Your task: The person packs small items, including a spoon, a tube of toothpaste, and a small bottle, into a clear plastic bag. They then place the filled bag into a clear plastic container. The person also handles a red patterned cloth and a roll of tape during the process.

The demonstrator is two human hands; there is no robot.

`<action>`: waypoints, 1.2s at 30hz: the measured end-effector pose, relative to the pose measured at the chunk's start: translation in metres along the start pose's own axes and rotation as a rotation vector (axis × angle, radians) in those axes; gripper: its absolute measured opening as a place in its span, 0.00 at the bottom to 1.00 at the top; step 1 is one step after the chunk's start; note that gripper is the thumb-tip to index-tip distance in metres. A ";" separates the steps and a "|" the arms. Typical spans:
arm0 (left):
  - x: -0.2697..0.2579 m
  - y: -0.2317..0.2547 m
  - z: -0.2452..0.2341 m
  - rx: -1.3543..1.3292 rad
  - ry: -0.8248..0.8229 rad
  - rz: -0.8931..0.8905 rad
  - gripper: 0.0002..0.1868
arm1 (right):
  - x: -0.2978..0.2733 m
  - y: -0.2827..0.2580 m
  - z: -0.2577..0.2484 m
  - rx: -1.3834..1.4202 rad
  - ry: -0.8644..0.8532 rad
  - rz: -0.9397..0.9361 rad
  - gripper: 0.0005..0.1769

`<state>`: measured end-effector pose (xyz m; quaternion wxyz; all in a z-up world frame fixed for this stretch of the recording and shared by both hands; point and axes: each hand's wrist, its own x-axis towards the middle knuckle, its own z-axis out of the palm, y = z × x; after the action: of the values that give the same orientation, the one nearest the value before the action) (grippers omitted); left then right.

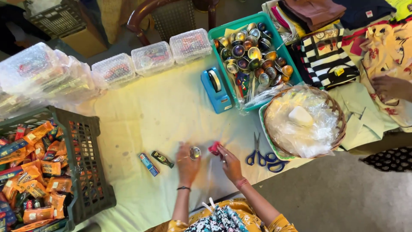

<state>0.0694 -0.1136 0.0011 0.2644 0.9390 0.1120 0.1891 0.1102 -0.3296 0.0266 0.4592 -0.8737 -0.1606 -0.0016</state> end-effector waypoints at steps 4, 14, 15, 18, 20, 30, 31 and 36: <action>-0.033 0.010 0.039 0.055 -0.167 0.082 0.35 | 0.014 -0.025 0.018 0.028 -0.029 -0.107 0.41; -0.040 0.005 0.033 0.056 -0.221 0.177 0.34 | -0.005 -0.006 0.056 -0.003 -0.154 -0.187 0.29; -0.032 0.011 0.018 0.057 -0.222 0.179 0.34 | -0.006 -0.004 0.057 -0.002 -0.151 -0.186 0.29; -0.004 0.025 -0.010 -0.283 -0.176 0.007 0.41 | -0.001 -0.006 0.058 -0.068 -0.138 -0.238 0.28; 0.000 0.023 -0.012 -0.480 -0.204 -0.203 0.45 | -0.003 -0.018 0.057 -0.141 -0.151 -0.276 0.26; 0.000 0.014 -0.009 -0.644 -0.141 -0.314 0.49 | 0.006 -0.034 0.077 0.028 -0.141 -0.105 0.24; 0.002 0.013 -0.011 -0.664 -0.159 -0.354 0.50 | 0.005 -0.030 0.080 0.000 -0.131 -0.124 0.23; -0.001 0.006 -0.006 -0.635 -0.230 -0.373 0.49 | 0.005 -0.031 0.080 -0.007 -0.174 -0.169 0.20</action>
<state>0.0670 -0.1157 0.0085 0.5827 0.7890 0.1863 0.0565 0.0947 -0.2474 0.0055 0.4386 -0.8555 -0.2729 0.0352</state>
